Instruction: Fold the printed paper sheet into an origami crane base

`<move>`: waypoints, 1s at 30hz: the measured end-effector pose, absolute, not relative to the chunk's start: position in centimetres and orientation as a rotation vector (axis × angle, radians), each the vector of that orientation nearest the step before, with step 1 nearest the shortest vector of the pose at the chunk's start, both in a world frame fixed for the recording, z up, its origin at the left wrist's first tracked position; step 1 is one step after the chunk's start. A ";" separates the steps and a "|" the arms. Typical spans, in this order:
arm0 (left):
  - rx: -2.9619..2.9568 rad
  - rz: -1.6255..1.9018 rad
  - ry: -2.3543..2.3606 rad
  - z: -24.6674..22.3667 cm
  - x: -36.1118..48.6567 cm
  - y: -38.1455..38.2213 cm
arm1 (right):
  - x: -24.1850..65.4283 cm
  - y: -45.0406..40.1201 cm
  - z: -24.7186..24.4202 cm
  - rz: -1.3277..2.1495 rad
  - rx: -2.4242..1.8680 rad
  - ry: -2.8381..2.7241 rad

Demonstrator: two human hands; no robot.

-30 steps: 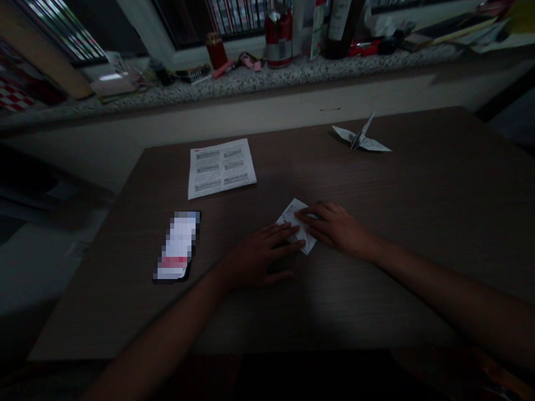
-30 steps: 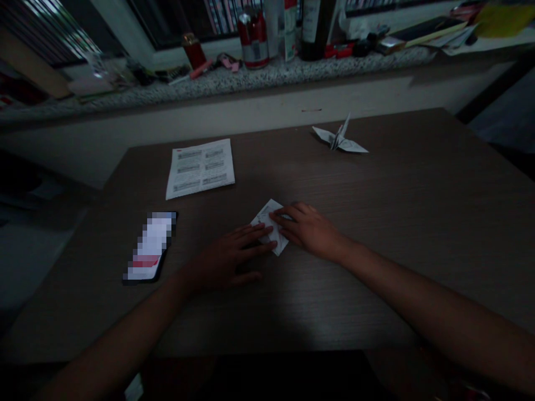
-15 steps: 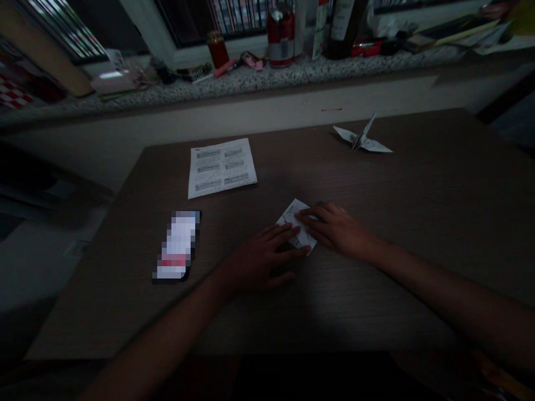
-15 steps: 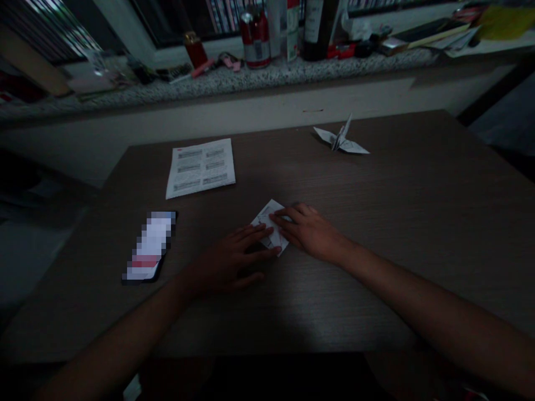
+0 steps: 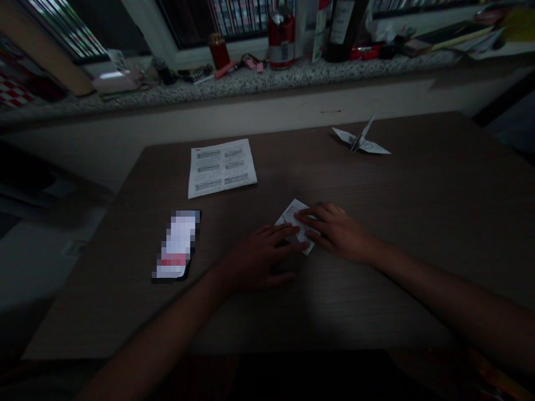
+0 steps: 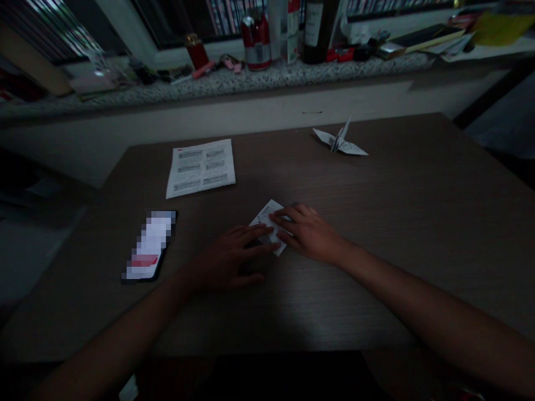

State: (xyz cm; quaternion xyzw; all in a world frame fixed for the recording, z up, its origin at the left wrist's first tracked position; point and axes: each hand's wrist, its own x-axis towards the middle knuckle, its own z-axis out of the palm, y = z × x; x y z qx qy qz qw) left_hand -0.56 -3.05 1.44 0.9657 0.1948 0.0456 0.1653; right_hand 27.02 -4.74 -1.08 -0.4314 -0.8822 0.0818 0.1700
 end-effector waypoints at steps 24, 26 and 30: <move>2.804 0.098 0.792 0.8 -1.1 -1.8 | 26.6 -5.5 -0.7 0.273 -1.297 -2.482; 2.813 0.108 0.813 0.8 -1.0 -1.9 | 26.6 -5.5 -0.7 0.259 -1.296 -2.495; 2.828 0.108 0.834 0.8 -0.9 -2.0 | 26.6 -5.5 -0.5 0.247 -1.300 -2.513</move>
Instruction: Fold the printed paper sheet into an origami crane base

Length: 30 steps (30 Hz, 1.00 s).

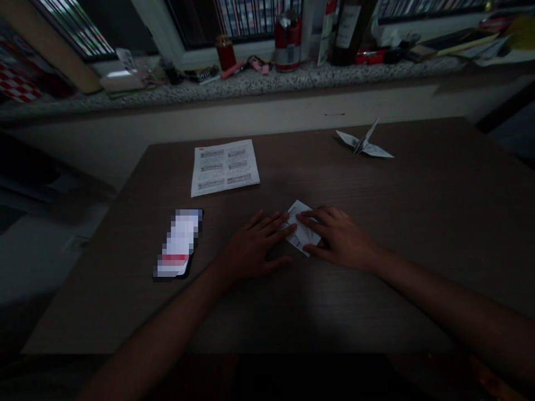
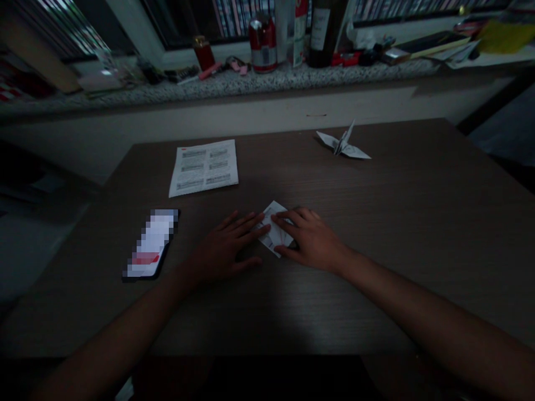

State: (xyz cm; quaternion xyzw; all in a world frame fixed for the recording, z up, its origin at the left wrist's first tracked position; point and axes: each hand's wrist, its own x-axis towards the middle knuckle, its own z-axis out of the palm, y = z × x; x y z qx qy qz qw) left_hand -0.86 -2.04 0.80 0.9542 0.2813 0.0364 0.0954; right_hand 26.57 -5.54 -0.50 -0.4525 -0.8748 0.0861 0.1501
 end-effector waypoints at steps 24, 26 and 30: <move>2.817 0.130 0.795 0.3 -0.6 -2.8 | 26.0 -6.5 -0.9 0.151 -1.322 -2.560; 2.803 0.130 0.795 0.3 -0.6 -2.8 | 26.0 -6.6 -0.7 0.169 -1.325 -2.551; 2.791 0.175 0.803 0.3 -0.6 -2.9 | 25.9 -6.7 -0.6 0.214 -1.342 -2.519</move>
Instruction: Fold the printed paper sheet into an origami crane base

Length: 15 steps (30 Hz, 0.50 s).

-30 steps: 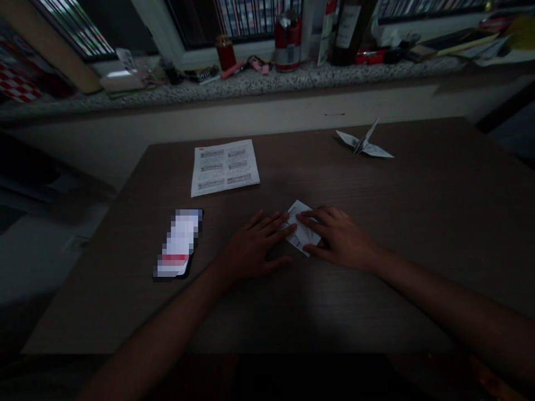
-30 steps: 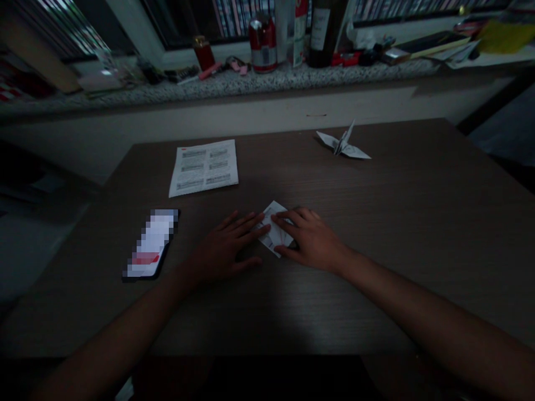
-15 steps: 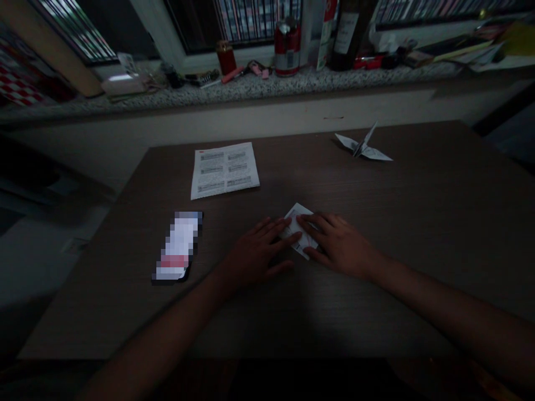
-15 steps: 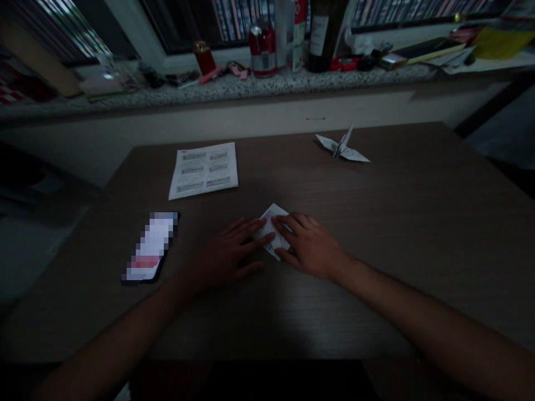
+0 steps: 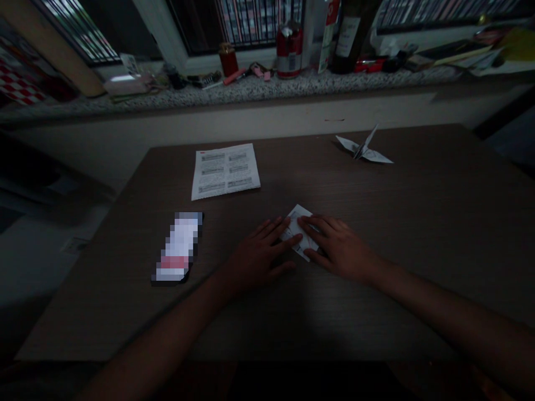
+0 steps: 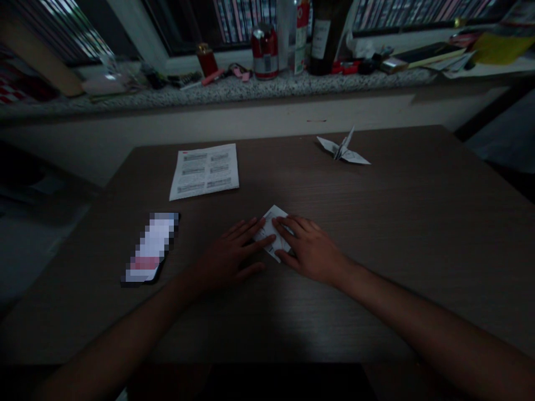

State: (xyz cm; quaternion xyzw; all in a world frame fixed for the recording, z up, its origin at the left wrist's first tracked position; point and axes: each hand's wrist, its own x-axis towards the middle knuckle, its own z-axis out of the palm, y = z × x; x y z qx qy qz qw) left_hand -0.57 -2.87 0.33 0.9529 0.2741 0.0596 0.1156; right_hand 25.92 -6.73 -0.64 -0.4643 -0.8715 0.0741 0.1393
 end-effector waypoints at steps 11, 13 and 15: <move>2.806 0.147 0.766 0.5 0.0 -2.9 | 25.9 -6.8 -1.2 0.205 -1.352 -2.515; 2.809 0.146 0.777 0.5 0.0 -2.9 | 25.9 -6.8 -1.1 0.204 -1.348 -2.529; 2.804 0.149 0.783 0.6 0.1 -3.0 | 26.0 -6.9 -1.2 0.211 -1.353 -2.526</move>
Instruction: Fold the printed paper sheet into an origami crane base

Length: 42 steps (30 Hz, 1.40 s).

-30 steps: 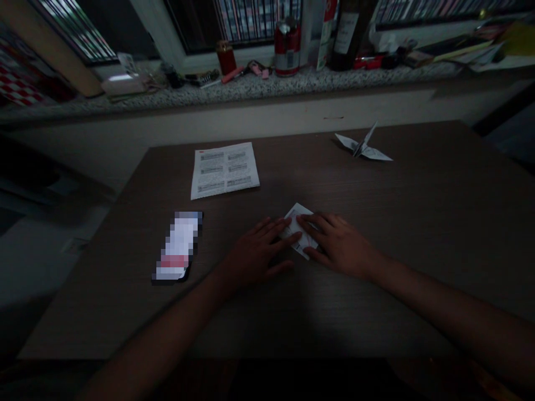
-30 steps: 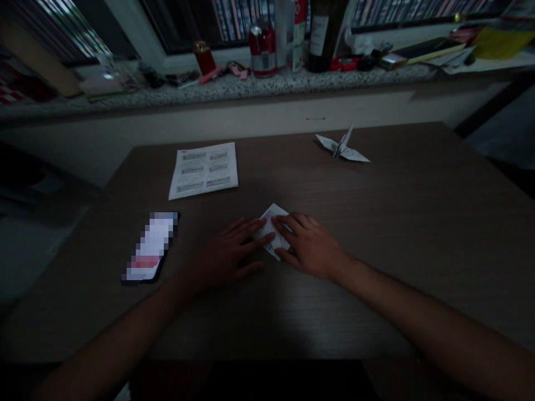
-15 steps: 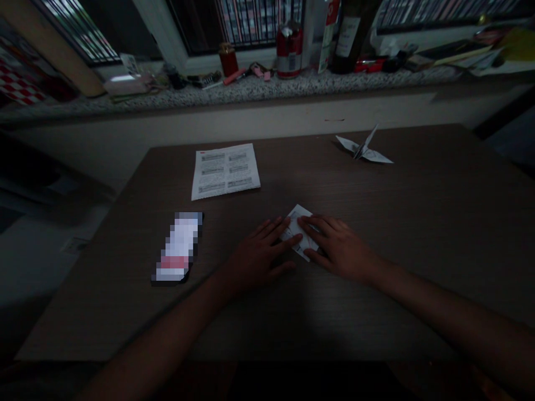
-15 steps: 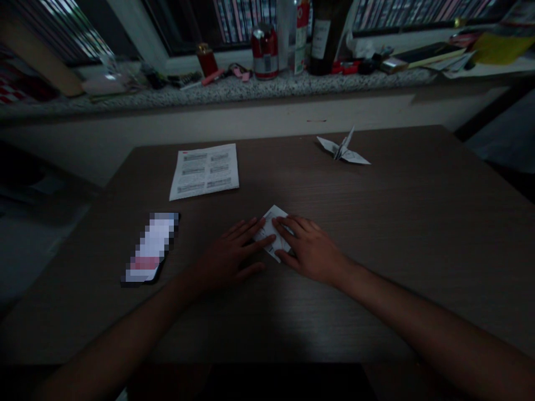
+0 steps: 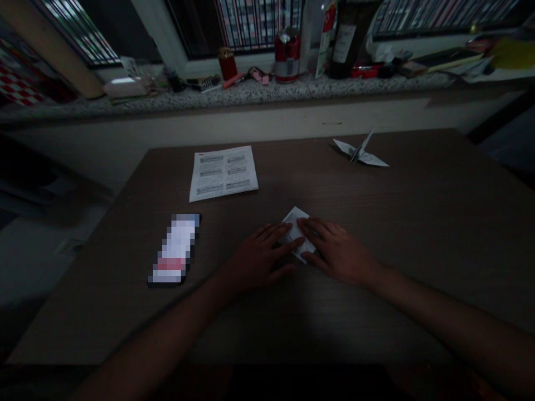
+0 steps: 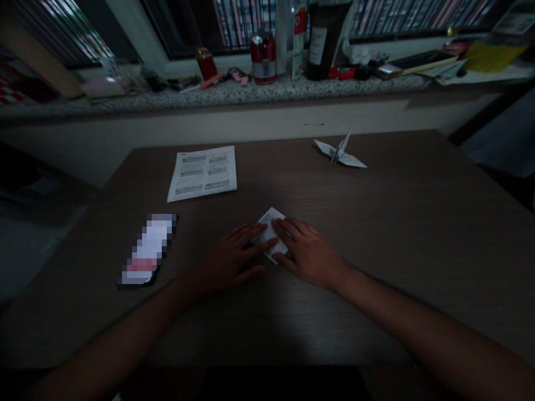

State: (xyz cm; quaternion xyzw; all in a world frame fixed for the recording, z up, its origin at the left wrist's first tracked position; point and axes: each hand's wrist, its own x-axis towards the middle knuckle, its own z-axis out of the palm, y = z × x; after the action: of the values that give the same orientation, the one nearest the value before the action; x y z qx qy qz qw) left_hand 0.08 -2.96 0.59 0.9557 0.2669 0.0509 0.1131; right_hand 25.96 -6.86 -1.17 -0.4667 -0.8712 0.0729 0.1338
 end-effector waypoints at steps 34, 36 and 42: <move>2.916 0.158 0.861 0.8 1.0 -3.3 | 26.8 -6.5 -1.2 0.243 -1.268 -2.493; 2.917 0.178 0.823 0.8 1.0 -3.2 | 26.5 -6.7 -1.1 0.248 -1.233 -2.532; 2.819 0.203 0.804 1.0 0.8 -2.9 | 26.8 -6.3 -1.1 0.255 -1.251 -2.581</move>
State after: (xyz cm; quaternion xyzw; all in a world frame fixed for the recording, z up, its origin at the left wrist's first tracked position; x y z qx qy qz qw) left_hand 0.83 -2.88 0.96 0.9545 0.2721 0.0686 0.1013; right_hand 26.80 -6.32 -1.10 -0.4307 -0.8887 0.0880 0.1305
